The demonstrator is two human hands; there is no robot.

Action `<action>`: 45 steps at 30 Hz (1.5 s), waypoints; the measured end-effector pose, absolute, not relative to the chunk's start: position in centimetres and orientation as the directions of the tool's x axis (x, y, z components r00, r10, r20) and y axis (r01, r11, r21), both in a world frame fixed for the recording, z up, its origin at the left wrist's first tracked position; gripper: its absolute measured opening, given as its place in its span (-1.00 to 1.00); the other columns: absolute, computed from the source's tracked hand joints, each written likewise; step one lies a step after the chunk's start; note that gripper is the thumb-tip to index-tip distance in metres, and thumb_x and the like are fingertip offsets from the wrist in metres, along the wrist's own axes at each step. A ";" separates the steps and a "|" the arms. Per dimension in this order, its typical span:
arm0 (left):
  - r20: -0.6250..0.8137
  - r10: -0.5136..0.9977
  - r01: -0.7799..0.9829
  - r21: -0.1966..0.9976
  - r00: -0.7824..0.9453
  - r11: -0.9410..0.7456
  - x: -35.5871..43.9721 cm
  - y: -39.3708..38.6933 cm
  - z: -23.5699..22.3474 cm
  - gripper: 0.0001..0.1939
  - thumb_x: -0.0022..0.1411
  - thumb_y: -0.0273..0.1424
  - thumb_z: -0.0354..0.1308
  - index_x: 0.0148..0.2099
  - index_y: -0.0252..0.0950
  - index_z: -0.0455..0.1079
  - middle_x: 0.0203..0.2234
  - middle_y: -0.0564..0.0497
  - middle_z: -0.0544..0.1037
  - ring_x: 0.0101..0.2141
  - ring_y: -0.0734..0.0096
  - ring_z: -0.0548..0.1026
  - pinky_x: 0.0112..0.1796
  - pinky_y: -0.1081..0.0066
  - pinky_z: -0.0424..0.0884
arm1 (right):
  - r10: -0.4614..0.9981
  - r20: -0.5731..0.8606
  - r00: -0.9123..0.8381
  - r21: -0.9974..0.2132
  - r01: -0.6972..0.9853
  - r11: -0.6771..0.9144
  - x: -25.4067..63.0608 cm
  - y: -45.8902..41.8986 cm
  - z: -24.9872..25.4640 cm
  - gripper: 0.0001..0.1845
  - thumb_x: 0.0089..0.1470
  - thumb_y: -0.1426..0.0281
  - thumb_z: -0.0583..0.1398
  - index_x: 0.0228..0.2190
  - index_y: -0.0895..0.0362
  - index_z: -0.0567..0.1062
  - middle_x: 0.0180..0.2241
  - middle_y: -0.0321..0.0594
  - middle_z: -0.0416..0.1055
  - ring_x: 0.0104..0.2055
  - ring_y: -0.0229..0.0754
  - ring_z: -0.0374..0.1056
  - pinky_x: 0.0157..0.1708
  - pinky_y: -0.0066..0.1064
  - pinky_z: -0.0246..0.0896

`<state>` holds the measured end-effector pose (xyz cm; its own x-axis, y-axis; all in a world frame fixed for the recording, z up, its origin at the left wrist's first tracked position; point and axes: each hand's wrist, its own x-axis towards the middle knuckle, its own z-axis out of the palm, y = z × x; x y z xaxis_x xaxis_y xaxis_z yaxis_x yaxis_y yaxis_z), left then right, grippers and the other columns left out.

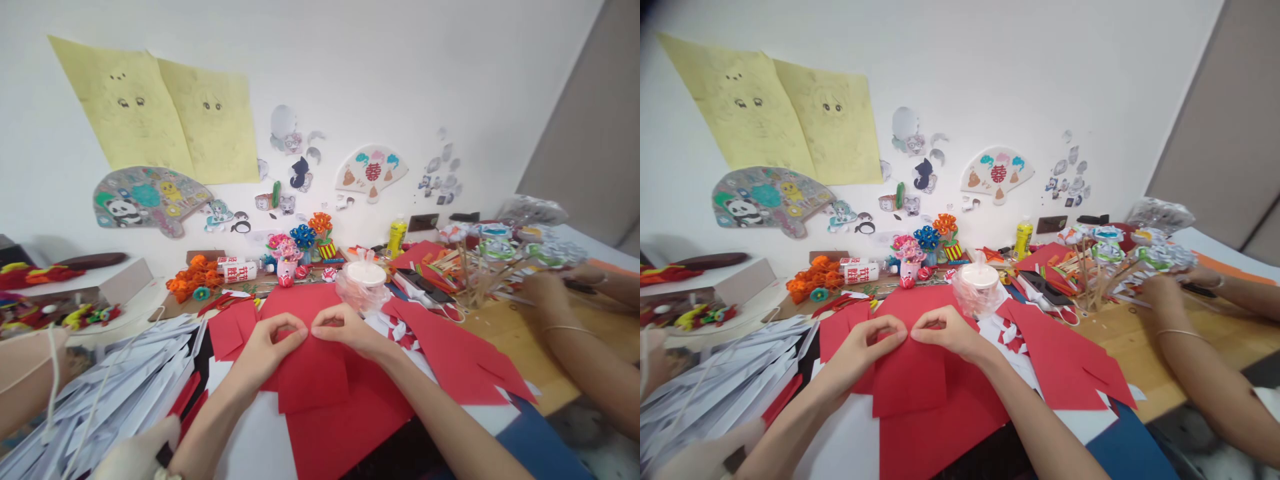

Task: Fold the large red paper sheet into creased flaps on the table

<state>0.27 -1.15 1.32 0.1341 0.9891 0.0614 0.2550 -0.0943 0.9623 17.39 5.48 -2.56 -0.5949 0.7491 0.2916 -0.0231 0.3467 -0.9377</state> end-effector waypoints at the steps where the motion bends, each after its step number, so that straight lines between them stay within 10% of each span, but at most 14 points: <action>1: 0.075 0.986 0.260 0.959 0.147 -0.112 0.3 -1.1 1.3 -0.74 -0.02 -0.19 0.18 -0.42 -0.32 0.42 -0.42 -0.02 0.52 -0.37 0.35 0.44 -0.38 0.49 0.32 | 0.744 0.295 -0.599 -0.935 -0.020 0.354 17.4 5.5 -2.5 -0.75 -0.11 0.23 0.24 -0.52 0.19 0.51 -0.48 -0.26 0.44 -0.39 -0.22 0.30 -0.36 -0.44 0.18; 24: 0.054 0.998 0.224 0.973 -0.016 -0.049 0.6 -0.5 0.1 -0.60 -0.09 -0.06 0.18 -0.39 -0.32 0.39 -0.46 -0.03 0.52 -0.42 0.33 0.42 -0.44 0.48 0.28 | 0.805 0.341 -0.485 -0.915 0.024 0.402 17.0 5.7 -3.0 -0.75 -0.04 0.23 0.19 -0.46 0.18 0.53 -0.41 -0.20 0.51 -0.34 -0.16 0.38 -0.34 -0.38 0.24; 30: 0.070 0.985 0.562 0.827 -0.158 0.031 -0.5 0.7 -2.3 -0.58 -0.01 -0.11 0.11 -0.65 -0.24 0.04 -0.78 0.19 0.17 -0.67 0.54 0.19 -0.59 0.52 0.06 | 0.743 0.542 -0.392 -0.623 0.406 0.668 16.6 6.3 -4.0 -0.83 0.06 0.36 0.13 -0.47 0.13 0.49 -0.29 -0.18 0.44 -0.18 -0.14 0.30 -0.11 -0.28 0.15; 34: 0.158 0.973 0.804 0.593 -0.167 0.041 -0.3 1.0 -2.9 -0.70 0.05 -0.28 0.07 -0.64 -0.27 0.15 -0.72 0.10 0.36 -0.60 0.46 0.32 -0.52 0.50 0.08 | 0.730 0.544 -0.415 -0.340 0.686 0.643 16.2 6.1 -5.5 -0.77 0.12 0.32 0.07 -0.23 0.10 0.46 -0.05 -0.08 0.31 0.03 -0.05 0.17 0.00 -0.19 0.06; 45: 0.126 0.979 0.869 0.489 -0.160 0.079 0.1 1.0 -2.7 -0.78 0.07 -0.38 0.05 -0.59 -0.29 0.31 -0.62 -0.03 0.50 -0.53 0.38 0.41 -0.50 0.49 0.09 | 0.730 0.427 -0.534 -0.081 0.782 0.619 15.9 6.5 -8.1 -0.48 0.20 0.34 -0.13 0.15 0.28 0.10 0.20 0.06 0.01 0.27 0.00 -0.17 0.16 -0.07 -0.17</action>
<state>0.14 0.97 -2.74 -0.1595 0.9791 0.1258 0.8686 0.0787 0.4892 15.93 6.50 -8.15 -0.5336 0.7300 0.4270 0.7816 0.6186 -0.0807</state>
